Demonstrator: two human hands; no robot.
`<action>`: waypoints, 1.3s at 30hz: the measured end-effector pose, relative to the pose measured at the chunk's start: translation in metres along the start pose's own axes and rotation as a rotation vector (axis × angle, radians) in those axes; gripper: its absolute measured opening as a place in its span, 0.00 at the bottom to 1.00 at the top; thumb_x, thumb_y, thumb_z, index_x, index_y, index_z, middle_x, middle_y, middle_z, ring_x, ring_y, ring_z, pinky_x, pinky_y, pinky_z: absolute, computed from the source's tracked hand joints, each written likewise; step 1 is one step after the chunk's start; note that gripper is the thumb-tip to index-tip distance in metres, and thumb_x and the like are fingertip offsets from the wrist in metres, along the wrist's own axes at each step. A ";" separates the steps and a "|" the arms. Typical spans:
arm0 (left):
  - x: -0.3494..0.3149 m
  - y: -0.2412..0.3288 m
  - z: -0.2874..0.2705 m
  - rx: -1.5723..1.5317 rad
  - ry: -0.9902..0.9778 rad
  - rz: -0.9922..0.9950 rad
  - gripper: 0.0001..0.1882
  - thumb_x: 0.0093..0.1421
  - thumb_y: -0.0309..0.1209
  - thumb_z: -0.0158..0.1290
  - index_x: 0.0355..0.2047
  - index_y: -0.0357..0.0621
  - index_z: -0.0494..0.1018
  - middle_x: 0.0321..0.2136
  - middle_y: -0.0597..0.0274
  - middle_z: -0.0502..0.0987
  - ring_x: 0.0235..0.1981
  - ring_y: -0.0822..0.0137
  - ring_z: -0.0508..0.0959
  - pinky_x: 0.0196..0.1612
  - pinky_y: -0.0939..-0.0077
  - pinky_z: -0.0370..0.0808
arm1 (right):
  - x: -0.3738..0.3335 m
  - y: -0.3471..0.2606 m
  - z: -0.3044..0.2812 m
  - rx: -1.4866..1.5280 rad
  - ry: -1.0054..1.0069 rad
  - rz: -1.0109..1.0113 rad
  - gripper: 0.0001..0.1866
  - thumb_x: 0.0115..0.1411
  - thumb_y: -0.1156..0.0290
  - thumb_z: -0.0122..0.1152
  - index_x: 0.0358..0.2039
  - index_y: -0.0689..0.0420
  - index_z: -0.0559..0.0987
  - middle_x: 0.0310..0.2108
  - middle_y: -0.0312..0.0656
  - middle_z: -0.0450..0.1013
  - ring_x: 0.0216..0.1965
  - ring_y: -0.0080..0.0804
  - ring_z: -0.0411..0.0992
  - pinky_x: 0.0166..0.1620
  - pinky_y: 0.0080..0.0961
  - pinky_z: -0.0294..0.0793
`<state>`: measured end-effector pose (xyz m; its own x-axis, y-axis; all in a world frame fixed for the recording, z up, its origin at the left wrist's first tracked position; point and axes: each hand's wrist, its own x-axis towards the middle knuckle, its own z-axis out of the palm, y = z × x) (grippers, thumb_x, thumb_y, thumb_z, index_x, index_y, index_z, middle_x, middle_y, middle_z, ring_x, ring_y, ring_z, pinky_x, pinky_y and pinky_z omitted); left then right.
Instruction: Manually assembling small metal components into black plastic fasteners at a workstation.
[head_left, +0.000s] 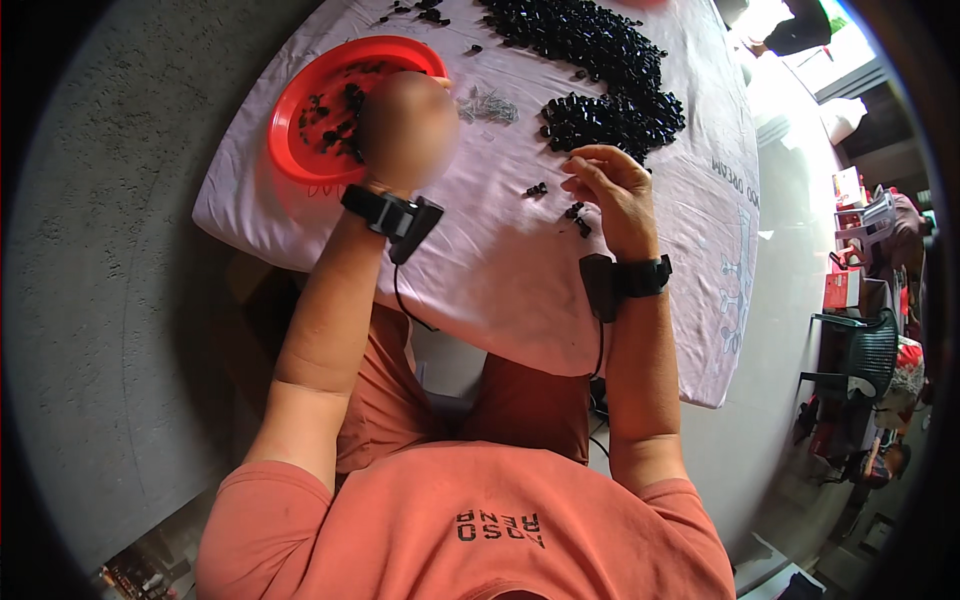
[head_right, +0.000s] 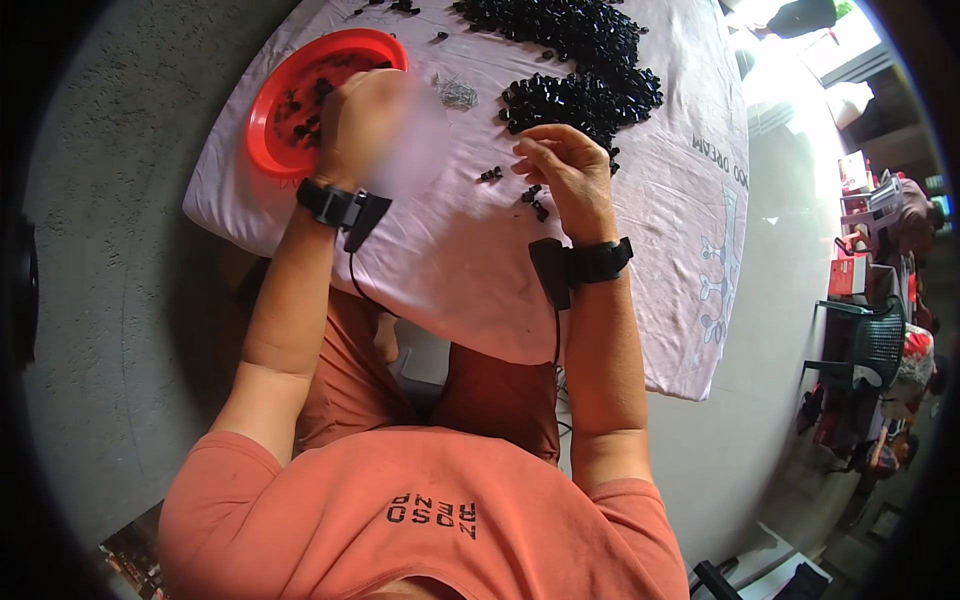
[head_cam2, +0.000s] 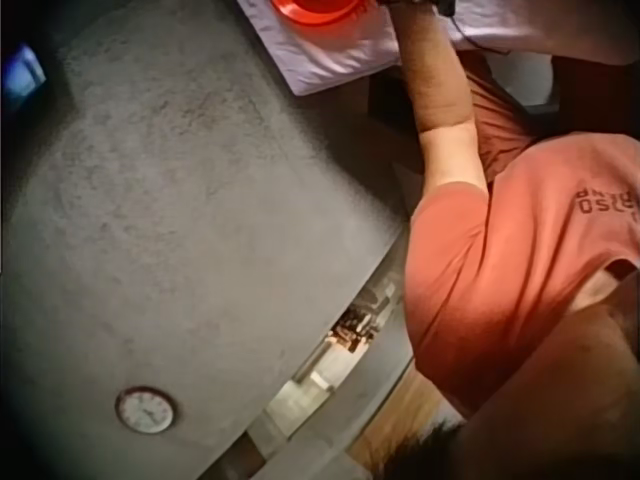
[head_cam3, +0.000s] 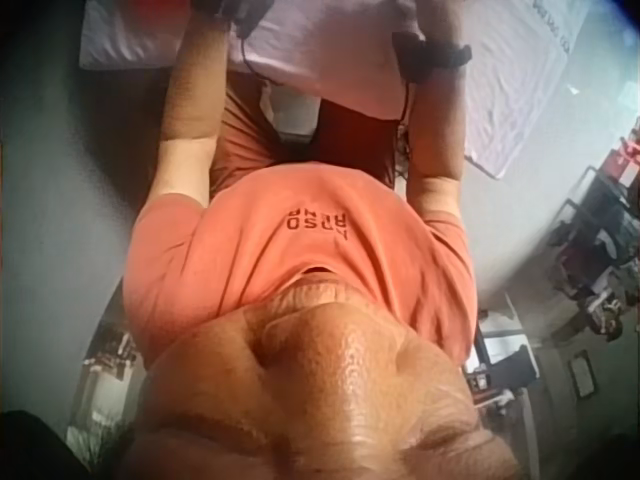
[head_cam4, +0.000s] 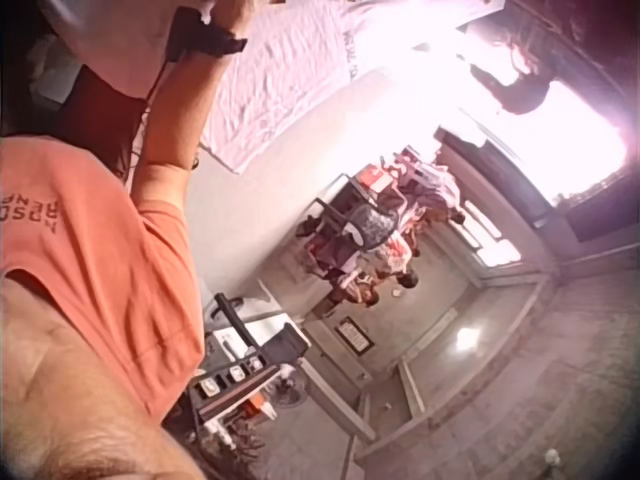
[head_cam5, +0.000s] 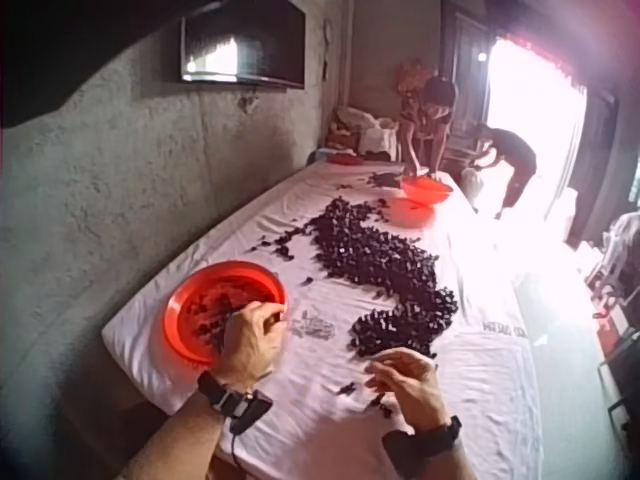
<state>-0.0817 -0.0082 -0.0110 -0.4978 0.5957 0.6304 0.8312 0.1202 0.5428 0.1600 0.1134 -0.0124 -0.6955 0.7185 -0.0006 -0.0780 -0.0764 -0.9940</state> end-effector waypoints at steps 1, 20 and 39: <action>0.002 -0.009 -0.007 0.051 0.023 -0.037 0.11 0.52 0.27 0.59 0.37 0.42 0.81 0.27 0.51 0.80 0.26 0.54 0.81 0.32 0.64 0.78 | 0.001 0.003 0.000 -0.037 -0.025 -0.014 0.07 0.61 0.74 0.64 0.39 0.60 0.82 0.32 0.38 0.80 0.31 0.22 0.78 0.34 0.18 0.76; -0.020 0.039 0.025 -0.194 -0.343 0.179 0.10 0.58 0.21 0.54 0.41 0.39 0.78 0.34 0.52 0.78 0.36 0.53 0.80 0.41 0.65 0.77 | 0.000 0.002 0.006 -0.792 -0.138 -0.205 0.11 0.50 0.75 0.67 0.36 0.56 0.85 0.31 0.37 0.76 0.28 0.26 0.74 0.35 0.24 0.75; -0.010 0.055 0.053 -0.246 -0.612 0.317 0.14 0.56 0.20 0.48 0.42 0.39 0.78 0.41 0.52 0.78 0.45 0.52 0.77 0.50 0.64 0.73 | 0.018 0.029 -0.019 -0.177 0.248 -0.102 0.10 0.67 0.74 0.54 0.47 0.58 0.78 0.39 0.39 0.79 0.36 0.24 0.79 0.37 0.17 0.76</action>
<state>-0.0180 0.0342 -0.0169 0.0451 0.9181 0.3938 0.7968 -0.2709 0.5402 0.1586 0.1371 -0.0431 -0.4934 0.8646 0.0953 0.0024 0.1110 -0.9938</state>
